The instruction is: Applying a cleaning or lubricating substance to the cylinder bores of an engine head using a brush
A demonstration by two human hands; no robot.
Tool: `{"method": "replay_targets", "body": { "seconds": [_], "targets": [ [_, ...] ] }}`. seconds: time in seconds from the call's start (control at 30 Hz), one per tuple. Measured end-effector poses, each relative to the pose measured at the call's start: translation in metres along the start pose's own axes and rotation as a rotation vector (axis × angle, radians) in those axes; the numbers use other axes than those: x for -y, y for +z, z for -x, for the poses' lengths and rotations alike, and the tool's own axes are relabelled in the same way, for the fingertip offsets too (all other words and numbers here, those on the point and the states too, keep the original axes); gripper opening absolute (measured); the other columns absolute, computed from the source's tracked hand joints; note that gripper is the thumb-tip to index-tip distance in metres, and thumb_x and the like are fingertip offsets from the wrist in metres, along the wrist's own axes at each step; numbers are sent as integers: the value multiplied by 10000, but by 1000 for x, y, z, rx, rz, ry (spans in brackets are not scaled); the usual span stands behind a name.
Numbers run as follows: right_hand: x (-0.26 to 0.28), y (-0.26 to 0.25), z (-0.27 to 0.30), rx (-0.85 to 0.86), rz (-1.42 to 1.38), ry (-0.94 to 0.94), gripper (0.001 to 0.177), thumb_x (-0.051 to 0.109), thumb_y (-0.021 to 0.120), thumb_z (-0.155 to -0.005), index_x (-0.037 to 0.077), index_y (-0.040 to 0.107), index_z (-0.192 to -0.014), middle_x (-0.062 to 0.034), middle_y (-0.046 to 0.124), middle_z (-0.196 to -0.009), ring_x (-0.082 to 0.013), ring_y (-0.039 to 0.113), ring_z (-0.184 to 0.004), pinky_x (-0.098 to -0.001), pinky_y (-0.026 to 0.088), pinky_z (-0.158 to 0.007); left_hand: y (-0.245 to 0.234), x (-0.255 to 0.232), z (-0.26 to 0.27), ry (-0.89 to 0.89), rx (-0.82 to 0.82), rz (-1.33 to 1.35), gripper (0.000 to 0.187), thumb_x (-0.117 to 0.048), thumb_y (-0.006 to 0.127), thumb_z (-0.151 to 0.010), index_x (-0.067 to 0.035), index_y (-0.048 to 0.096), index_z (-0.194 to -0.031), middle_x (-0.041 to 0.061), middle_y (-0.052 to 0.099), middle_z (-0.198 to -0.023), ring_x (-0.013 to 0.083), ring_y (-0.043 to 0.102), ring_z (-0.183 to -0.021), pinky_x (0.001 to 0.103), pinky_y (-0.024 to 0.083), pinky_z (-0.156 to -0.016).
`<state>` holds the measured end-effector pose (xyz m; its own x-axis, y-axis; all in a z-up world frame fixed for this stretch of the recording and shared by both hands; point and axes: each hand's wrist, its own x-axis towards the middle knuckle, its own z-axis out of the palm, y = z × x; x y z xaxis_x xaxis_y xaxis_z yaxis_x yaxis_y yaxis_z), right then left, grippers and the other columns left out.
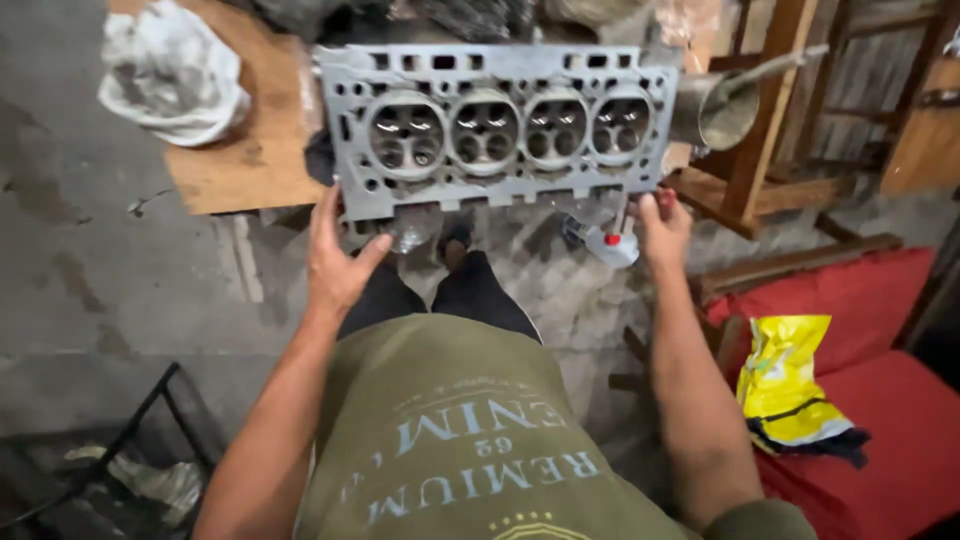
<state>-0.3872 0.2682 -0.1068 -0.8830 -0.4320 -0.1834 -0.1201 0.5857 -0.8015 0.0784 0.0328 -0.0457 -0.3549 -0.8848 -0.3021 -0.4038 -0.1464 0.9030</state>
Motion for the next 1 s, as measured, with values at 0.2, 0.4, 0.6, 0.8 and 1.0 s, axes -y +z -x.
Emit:
{"method": "replay_targets", "body": {
  "seconds": [0.2, 0.4, 0.6, 0.8, 1.0],
  "targets": [
    [24, -2, -1, 13, -131, -89, 162, 119, 780, -944, 30, 760, -1077, -90, 712, -885, -145, 609, -802, -350, 563, -787, 26, 21, 13, -117, -130, 227, 770, -247, 752, -981, -14, 317, -1572, 312, 344, -1544, 533, 398, -1388, 578, 447, -1105],
    [103, -39, -17, 48, -148, -220, 154, 101, 674, -980, 37, 760, -1090, -156, 749, -841, -207, 724, -675, -296, 579, -673, 31, 3, 0, 9, -297, 228, 632, -254, 744, -1021, -56, 424, -1529, 247, 508, -1444, 402, 555, -1304, 503, 479, -1087],
    [161, -116, -21, 6, 139, -645, 411, 179, 369, -1128, -84, 685, -1117, -215, 678, -1134, -300, 591, -1018, -394, 430, -916, 43, -29, 0, -80, -388, 159, 490, -306, 618, -1021, 0, 529, -1393, 160, 627, -1348, 213, 608, -1206, 334, 479, -1055],
    [204, -138, -23, 39, -73, -394, 323, 253, 472, -1179, -15, 647, -1134, -131, 602, -732, -171, 583, -570, -280, 465, -467, 43, -29, 2, -44, -376, -47, 534, -373, 580, -1041, 7, 524, -1411, 180, 645, -1332, 239, 641, -1113, 356, 487, -968],
    [249, -58, -52, 215, -219, -629, 248, 202, 481, -1172, -8, 611, -1157, -167, 668, -852, -235, 711, -697, -305, 637, -587, 43, -43, 2, -38, -368, -13, 568, -415, 568, -1050, 12, 516, -1422, 192, 594, -1403, 274, 539, -1316, 387, 411, -1099]
  ]
}}
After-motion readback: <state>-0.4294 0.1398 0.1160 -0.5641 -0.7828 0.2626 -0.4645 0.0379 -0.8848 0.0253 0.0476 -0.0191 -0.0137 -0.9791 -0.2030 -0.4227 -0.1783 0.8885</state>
